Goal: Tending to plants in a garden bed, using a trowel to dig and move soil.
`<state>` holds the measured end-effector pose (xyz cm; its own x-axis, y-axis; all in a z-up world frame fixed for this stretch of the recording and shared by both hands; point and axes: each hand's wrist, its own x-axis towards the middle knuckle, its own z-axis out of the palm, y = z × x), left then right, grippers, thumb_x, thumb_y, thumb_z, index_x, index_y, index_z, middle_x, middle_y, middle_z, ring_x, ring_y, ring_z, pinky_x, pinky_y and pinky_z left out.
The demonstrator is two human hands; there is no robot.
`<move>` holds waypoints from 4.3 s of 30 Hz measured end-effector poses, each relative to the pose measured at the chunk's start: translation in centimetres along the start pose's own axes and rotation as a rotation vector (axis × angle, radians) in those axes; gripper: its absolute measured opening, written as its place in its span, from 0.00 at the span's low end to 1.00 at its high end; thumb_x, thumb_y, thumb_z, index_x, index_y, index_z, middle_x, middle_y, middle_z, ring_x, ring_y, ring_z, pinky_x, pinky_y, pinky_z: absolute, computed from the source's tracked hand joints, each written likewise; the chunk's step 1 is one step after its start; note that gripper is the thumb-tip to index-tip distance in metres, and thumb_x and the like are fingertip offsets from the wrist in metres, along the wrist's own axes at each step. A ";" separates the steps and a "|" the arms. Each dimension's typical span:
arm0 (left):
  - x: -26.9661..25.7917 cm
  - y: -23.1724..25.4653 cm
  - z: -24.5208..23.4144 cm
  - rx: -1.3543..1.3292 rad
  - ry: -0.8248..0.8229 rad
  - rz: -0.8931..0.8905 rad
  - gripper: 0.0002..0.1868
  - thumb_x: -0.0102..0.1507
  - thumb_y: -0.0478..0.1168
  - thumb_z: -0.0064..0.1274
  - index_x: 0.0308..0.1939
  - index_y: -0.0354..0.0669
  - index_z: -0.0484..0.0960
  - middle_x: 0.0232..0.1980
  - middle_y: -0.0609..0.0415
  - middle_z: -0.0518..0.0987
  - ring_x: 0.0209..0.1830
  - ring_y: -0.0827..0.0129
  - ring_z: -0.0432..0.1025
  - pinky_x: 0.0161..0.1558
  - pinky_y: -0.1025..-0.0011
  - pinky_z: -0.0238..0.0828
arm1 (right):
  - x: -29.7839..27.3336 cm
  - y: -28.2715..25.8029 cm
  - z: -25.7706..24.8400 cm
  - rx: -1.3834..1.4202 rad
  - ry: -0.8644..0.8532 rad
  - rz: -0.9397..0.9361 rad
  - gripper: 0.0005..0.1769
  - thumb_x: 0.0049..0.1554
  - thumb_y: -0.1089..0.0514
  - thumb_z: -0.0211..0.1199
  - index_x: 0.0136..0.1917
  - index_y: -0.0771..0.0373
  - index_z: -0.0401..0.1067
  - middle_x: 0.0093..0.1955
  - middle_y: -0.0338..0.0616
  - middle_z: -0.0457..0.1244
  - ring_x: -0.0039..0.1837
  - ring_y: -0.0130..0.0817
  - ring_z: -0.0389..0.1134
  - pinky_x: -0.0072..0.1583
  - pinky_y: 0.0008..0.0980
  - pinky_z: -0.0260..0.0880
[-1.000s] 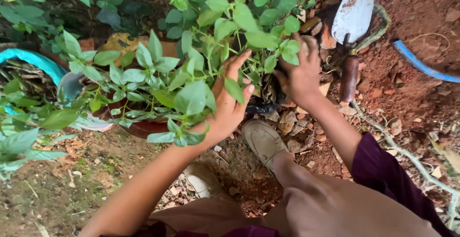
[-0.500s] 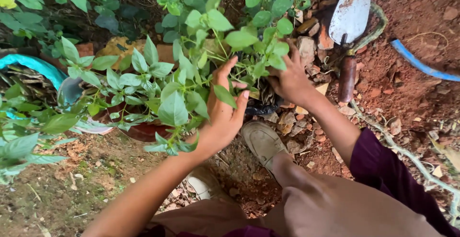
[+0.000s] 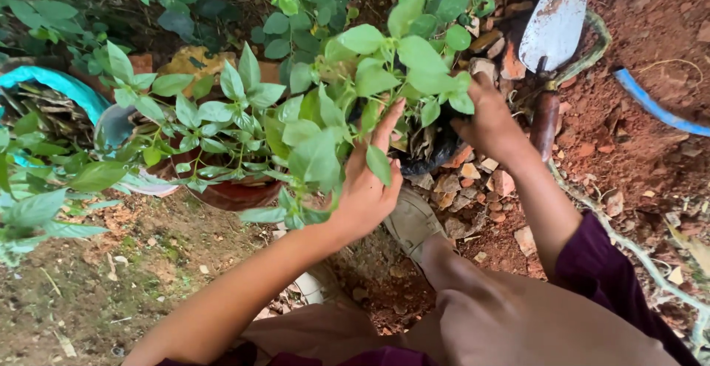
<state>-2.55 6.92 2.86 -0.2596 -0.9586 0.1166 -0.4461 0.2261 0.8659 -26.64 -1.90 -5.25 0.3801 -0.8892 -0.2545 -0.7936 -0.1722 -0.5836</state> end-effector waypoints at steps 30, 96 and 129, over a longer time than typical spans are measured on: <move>-4.2 -10.5 5.0 0.280 -0.108 0.024 0.23 0.59 0.42 0.30 0.56 0.43 0.67 0.51 0.49 0.69 0.51 0.64 0.64 0.47 0.66 0.65 | 0.5 3.5 1.4 1.064 0.079 0.143 0.29 0.58 0.56 0.65 0.71 0.58 0.62 0.66 0.40 0.65 0.63 0.31 0.70 0.61 0.33 0.75; 5.7 -12.0 -10.0 -0.396 0.079 0.030 0.08 0.68 0.35 0.62 0.48 0.38 0.80 0.50 0.58 0.82 0.51 0.79 0.78 0.58 0.75 0.80 | 0.7 9.3 0.8 0.711 0.104 -0.006 0.09 0.75 0.65 0.66 0.65 0.69 0.69 0.59 0.46 0.65 0.57 0.31 0.67 0.58 0.30 0.71; 6.0 -9.7 -12.7 -0.341 -0.169 -0.320 0.42 0.55 0.30 0.51 0.73 0.42 0.56 0.74 0.44 0.59 0.79 0.54 0.54 0.75 0.56 0.53 | 0.8 1.4 -5.1 0.691 0.224 0.323 0.13 0.64 0.62 0.62 0.61 0.65 0.76 0.50 0.45 0.70 0.46 0.32 0.70 0.43 0.30 0.72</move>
<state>11.13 -3.19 1.32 -0.3035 -0.9229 -0.2369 -0.2277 -0.1712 0.9586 -29.84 -5.03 -2.33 0.0187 -0.9270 -0.3746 -0.3464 0.3455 -0.8722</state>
